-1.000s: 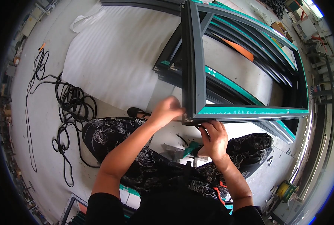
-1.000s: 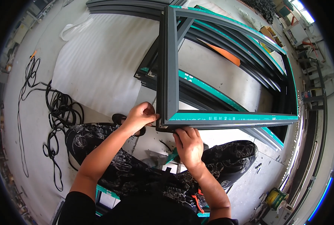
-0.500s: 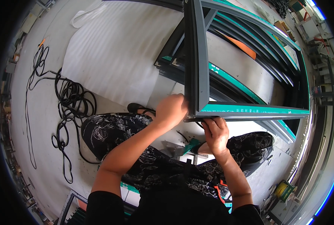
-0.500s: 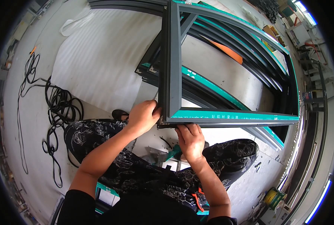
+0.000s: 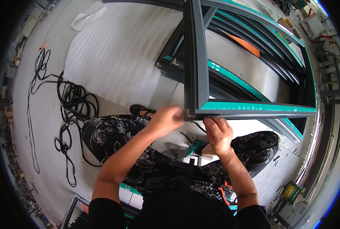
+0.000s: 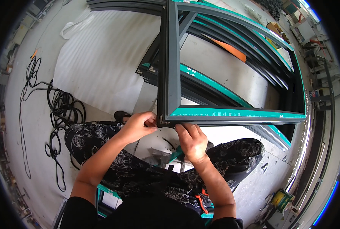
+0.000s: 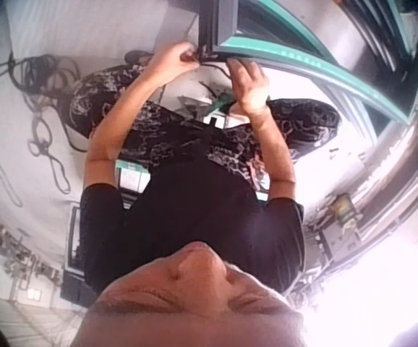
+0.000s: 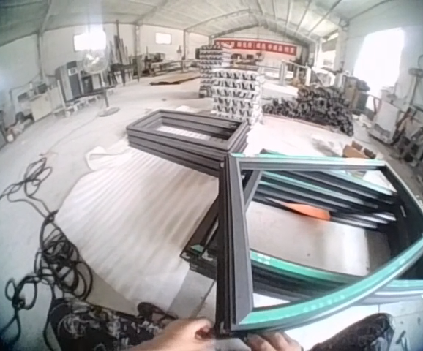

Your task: The person seals window frames by cutting lengths of rubber gasket with pliers and pressing the gasket into the frame channels by hand.

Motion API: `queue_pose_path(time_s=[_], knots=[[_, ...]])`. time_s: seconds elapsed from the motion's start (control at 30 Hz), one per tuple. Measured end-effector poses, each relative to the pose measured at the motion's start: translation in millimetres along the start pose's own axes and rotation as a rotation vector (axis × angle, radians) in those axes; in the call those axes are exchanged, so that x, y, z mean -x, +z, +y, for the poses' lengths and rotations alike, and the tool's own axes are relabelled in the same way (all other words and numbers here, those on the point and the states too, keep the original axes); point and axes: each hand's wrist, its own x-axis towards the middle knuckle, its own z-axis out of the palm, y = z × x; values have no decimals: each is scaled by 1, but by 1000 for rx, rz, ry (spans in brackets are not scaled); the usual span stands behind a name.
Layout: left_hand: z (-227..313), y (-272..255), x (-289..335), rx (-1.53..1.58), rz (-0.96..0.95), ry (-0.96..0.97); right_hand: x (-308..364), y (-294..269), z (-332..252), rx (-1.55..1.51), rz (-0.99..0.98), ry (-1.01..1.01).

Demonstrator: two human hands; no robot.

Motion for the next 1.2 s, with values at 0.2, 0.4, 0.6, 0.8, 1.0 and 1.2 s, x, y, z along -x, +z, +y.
queue_pose_path(time_s=[0.2, 0.4, 0.6, 0.8, 1.0, 1.2], knots=[[6, 6, -1, -150, 92, -11, -2, -2, -2, 32, -3, 24], [11, -7, -7, 317, -98, -258, 1, -4, 1, 23, -80, 64], [4, 2, -16, 410, -80, -397, -1, -4, -1, 2, -78, 105], [2, 6, -12, 407, -43, -306, -1, -3, -3, 33, -90, 110], [3, 5, -6, 474, -140, -346, 2, 0, -3, 111, -99, 115], [-6, 16, -5, 414, -23, -296, 2, -1, -4, 118, -104, 115]])
